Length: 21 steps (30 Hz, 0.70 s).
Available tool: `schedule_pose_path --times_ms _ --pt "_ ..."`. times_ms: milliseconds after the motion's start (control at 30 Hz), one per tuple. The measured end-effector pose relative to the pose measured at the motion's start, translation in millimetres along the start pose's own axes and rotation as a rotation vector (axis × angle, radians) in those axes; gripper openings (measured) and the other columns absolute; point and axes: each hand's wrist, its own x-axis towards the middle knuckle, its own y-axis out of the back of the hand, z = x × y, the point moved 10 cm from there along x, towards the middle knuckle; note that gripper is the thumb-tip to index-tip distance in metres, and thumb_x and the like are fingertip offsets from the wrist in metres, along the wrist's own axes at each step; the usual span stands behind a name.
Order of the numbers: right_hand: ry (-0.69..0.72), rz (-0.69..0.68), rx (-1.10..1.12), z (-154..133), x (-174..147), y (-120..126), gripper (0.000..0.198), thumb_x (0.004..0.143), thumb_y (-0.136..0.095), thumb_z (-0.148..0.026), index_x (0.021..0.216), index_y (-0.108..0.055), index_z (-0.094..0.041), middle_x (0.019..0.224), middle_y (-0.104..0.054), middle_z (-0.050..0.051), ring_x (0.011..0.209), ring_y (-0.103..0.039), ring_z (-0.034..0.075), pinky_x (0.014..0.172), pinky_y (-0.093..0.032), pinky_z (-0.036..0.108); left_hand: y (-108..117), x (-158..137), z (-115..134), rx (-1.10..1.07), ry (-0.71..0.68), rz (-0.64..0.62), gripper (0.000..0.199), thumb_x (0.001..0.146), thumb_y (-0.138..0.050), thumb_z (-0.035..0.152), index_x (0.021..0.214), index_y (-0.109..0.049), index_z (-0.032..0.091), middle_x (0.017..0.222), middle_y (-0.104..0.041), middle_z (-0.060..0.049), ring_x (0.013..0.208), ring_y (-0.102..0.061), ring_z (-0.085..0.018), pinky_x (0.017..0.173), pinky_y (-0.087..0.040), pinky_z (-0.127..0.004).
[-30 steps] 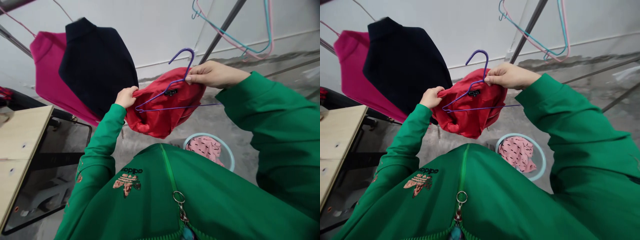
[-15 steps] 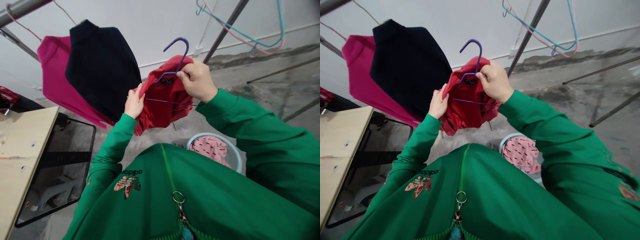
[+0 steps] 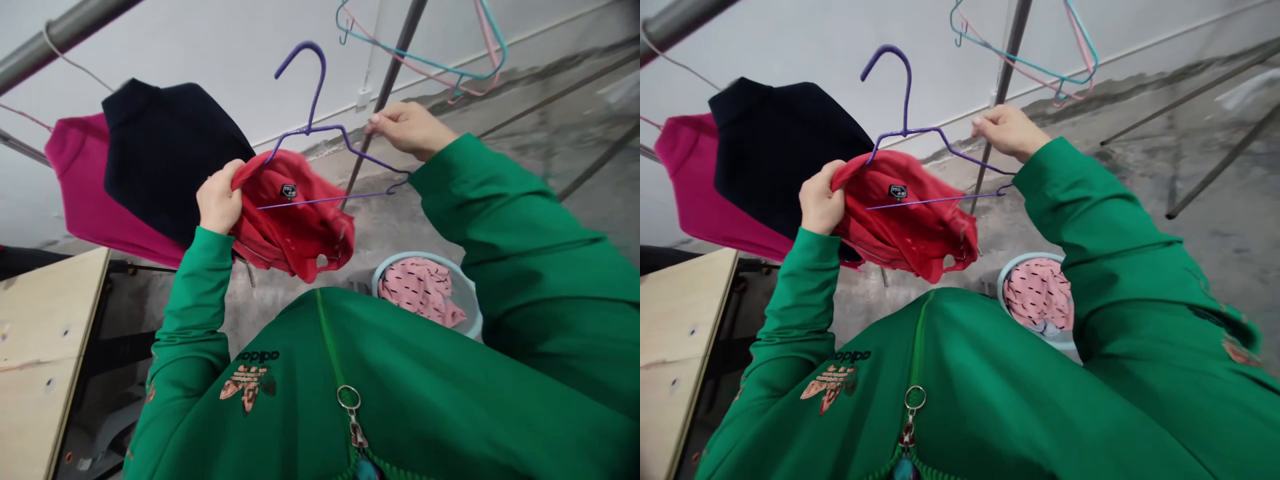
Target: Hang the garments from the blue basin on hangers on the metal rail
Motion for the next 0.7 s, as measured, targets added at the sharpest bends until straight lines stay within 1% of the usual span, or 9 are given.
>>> schedule_pose_path --times_ms 67,133,200,333,400,467,567,633,700 --pt "-0.214 0.160 0.002 48.6 -24.7 11.5 0.041 0.078 -0.059 -0.065 0.061 -0.057 -0.029 0.057 -0.059 -0.002 0.058 -0.052 0.017 0.061 -0.047 0.038 15.6 1.5 5.4 0.010 0.002 0.013 0.044 0.083 -0.041 0.020 0.122 -0.060 0.026 0.110 -0.068 -0.003 0.109 -0.062 -0.023 0.098 -0.044 -0.035" --pt "-0.410 0.267 0.089 85.6 -63.8 1.1 0.044 0.071 -0.065 -0.066 0.057 -0.051 -0.027 0.051 -0.054 -0.001 0.055 -0.049 0.015 0.062 -0.047 0.038 24.8 1.1 13.0 0.034 0.003 0.018 0.042 0.083 -0.042 0.021 0.121 -0.061 0.026 0.107 -0.069 -0.003 0.107 -0.062 -0.023 0.098 -0.045 -0.035" --pt "-0.536 0.304 0.208 106.6 -104.8 -28.8 0.052 0.065 -0.065 -0.072 0.056 -0.049 -0.024 0.047 -0.049 0.000 0.052 -0.045 0.014 0.061 -0.045 0.038 28.4 -1.1 20.1 0.081 0.013 0.002 0.041 0.084 -0.042 0.021 0.120 -0.062 0.026 0.105 -0.069 -0.003 0.107 -0.062 -0.024 0.098 -0.044 -0.036" --pt "-0.665 0.218 0.483 116.1 -165.0 -114.6 0.065 0.075 -0.027 -0.088 0.064 -0.040 -0.024 0.048 -0.049 0.003 0.049 -0.047 0.016 0.052 -0.042 0.036 32.0 -6.9 23.9 0.163 0.052 -0.049 0.041 0.084 -0.043 0.022 0.119 -0.062 0.026 0.105 -0.068 -0.005 0.108 -0.062 -0.026 0.099 -0.044 -0.038" --pt "-0.691 0.135 0.572 107.8 -181.7 -157.6 0.065 0.077 -0.020 -0.087 0.065 -0.036 -0.025 0.048 -0.047 0.003 0.049 -0.048 0.017 0.049 -0.043 0.035 38.7 -9.3 19.4 0.161 0.071 -0.032 0.040 0.084 -0.043 0.021 0.119 -0.062 0.027 0.104 -0.068 -0.004 0.108 -0.062 -0.025 0.099 -0.045 -0.038" --pt "-0.682 0.017 0.630 88.6 -189.7 -200.0 0.059 0.078 -0.035 -0.082 0.070 -0.040 -0.024 0.051 -0.050 0.001 0.051 -0.052 0.018 0.050 -0.046 0.035 47.7 -11.6 13.7 0.135 0.077 0.010 0.038 0.085 -0.043 0.022 0.118 -0.062 0.027 0.102 -0.068 -0.003 0.106 -0.063 -0.024 0.098 -0.046 -0.038" --pt "-0.626 -0.152 0.683 44.5 -188.6 -256.0 0.043 0.074 -0.060 -0.064 0.082 -0.046 -0.024 0.064 -0.055 -0.001 0.059 -0.057 0.017 0.057 -0.052 0.036 57.6 -16.4 8.8 0.090 0.069 0.062 0.036 0.085 -0.044 0.023 0.116 -0.062 0.028 0.098 -0.068 -0.001 0.101 -0.065 -0.022 0.096 -0.048 -0.035" --pt "-0.514 -0.187 0.619 11.8 -176.2 -277.1 0.034 0.077 -0.063 -0.049 0.091 -0.049 -0.022 0.079 -0.059 0.002 0.068 -0.059 0.016 0.069 -0.055 0.038 59.3 -20.6 8.6 0.062 0.069 0.068 0.036 0.085 -0.044 0.023 0.115 -0.063 0.027 0.096 -0.068 0.000 0.097 -0.065 -0.021 0.095 -0.050 -0.035" --pt "-0.365 -0.162 0.465 -16.1 -157.9 -284.7 0.027 0.081 -0.059 -0.036 0.100 -0.050 -0.020 0.100 -0.058 0.009 0.082 -0.059 0.017 0.083 -0.054 0.040 59.4 -25.3 10.2 0.032 0.070 0.068 0.036 0.085 -0.044 0.022 0.114 -0.064 0.026 0.095 -0.068 0.000 0.095 -0.066 -0.020 0.094 -0.050 -0.035"
